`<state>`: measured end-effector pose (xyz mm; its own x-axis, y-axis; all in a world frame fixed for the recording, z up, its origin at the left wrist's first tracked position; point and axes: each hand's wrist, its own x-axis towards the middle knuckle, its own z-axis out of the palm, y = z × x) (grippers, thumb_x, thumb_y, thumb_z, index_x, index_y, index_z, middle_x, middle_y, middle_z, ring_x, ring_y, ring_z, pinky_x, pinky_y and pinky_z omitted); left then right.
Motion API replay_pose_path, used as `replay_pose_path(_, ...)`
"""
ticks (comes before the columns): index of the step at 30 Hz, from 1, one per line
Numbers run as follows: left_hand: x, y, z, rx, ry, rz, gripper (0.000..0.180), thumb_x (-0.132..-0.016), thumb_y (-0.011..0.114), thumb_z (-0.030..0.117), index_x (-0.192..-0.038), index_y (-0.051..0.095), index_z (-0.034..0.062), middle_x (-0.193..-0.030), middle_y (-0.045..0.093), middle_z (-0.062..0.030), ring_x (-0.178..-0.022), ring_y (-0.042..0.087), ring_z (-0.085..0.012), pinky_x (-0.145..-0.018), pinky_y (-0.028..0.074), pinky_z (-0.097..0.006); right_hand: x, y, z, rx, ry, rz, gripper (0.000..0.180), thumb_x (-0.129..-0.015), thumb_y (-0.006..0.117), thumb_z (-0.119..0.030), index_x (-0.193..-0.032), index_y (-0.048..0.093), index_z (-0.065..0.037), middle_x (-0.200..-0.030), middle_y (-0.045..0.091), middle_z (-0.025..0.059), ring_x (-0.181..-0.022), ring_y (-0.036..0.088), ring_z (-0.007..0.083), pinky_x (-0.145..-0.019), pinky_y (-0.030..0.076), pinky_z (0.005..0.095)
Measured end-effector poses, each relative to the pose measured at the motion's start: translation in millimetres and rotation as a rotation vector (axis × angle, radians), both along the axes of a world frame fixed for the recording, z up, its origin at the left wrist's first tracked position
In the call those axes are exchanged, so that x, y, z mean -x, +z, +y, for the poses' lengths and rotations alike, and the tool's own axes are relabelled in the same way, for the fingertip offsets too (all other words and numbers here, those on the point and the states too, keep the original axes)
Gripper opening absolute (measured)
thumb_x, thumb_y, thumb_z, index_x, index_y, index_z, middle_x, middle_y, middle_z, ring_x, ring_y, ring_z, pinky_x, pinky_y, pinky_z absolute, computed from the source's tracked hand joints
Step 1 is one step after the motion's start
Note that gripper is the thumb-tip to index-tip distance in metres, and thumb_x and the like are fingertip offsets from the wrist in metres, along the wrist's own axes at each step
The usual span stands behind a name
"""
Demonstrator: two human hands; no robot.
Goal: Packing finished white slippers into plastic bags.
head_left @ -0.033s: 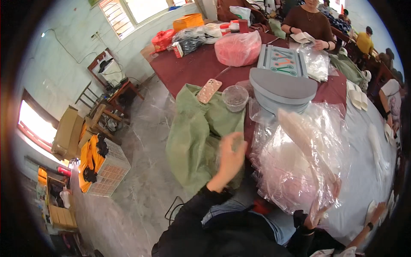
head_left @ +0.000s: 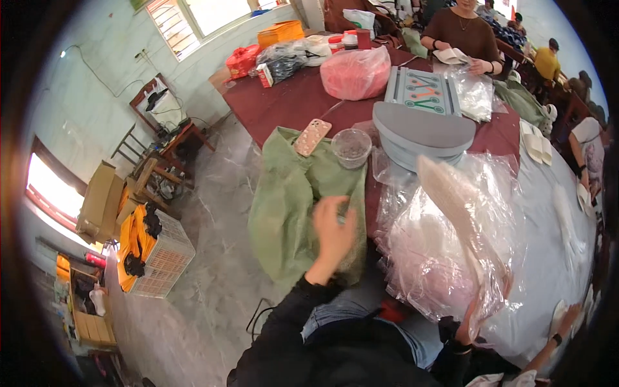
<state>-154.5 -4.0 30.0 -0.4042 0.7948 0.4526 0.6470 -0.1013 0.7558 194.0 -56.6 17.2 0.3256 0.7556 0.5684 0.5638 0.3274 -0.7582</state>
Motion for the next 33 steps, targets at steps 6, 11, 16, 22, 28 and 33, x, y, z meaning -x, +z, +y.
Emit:
replay_pose_path(6,66.0,-54.5,-12.4,0.485,0.396,0.602,0.041,-0.081,0.064,0.03,-0.121,0.059,0.0246,-0.141,0.025,-0.0294,-0.126,0.023,-0.0563,-0.101,0.019,-0.065,48.3,-102.6,-18.6,0.13,0.295,0.674,0.023,-0.09,0.054,-0.008,-0.112,0.055,-0.001,-0.1,0.057,0.0112,-0.087,0.058,0.0233,-0.082,0.05,0.0375)
replay_pose_path(11,109.1,-58.9,-16.0,0.766,0.326,-0.032,0.072,-0.084,0.061,0.025,-0.143,0.026,0.0039,-0.146,0.018,-0.0301,-0.132,0.028,-0.0423,-0.108,0.026,-0.044,151.7,-155.8,-14.7,0.183,0.55,1.256,0.023,-0.093,0.053,-0.014,-0.115,0.053,-0.005,-0.103,0.055,0.007,-0.089,0.056,0.0183,-0.086,0.049,0.0379)
replay_pose_path(16,124.8,-62.5,-29.7,0.329,0.6,-0.115,0.084,-0.083,0.057,0.007,-0.143,0.0,-0.0075,-0.146,0.016,-0.0317,-0.132,0.03,-0.0395,-0.108,0.027,-0.039,216.5,3.2,5.0,0.62,0.608,1.222,0.028,-0.098,0.047,-0.034,-0.089,0.058,-0.01,-0.07,0.053,-0.0042,-0.062,0.05,0.0076,-0.054,0.04,0.018)
replay_pose_path(22,116.0,-57.6,-33.0,0.097,0.669,-0.132,0.085,-0.082,0.05,-0.005,-0.143,-0.008,-0.0059,-0.146,0.014,-0.0322,-0.134,0.025,-0.0406,-0.11,0.023,-0.04,271.4,-52.2,33.2,0.745,0.936,0.604,0.072,-0.09,0.059,-0.028,-0.139,0.021,0.009,-0.137,0.038,0.0245,-0.128,0.038,0.027,-0.103,0.032,0.0329)
replay_pose_path(28,92.1,-53.0,-26.0,0.031,0.552,-0.11,0.082,-0.078,0.043,-0.01,-0.144,-0.005,-0.0056,-0.147,0.014,-0.0312,-0.136,0.022,-0.0399,-0.111,0.02,-0.039,247.3,-33.9,24.8,0.691,0.891,0.212,0.074,-0.087,0.06,-0.025,-0.141,0.019,0.007,-0.141,0.029,0.0292,-0.134,0.028,0.0387,-0.109,0.025,0.0392)
replay_pose_path(33,83.3,-72.6,-21.8,-0.01,0.389,0.119,0.082,-0.07,0.04,-0.013,-0.145,0.007,-0.0053,-0.144,0.023,-0.0318,-0.131,0.03,-0.0418,-0.11,0.021,-0.04,204.0,46.7,18.9,0.154,0.667,-0.024,0.052,-0.084,0.061,-0.015,-0.131,0.042,-0.005,-0.137,0.038,0.0229,-0.123,0.041,0.0399,-0.102,0.035,0.0443)
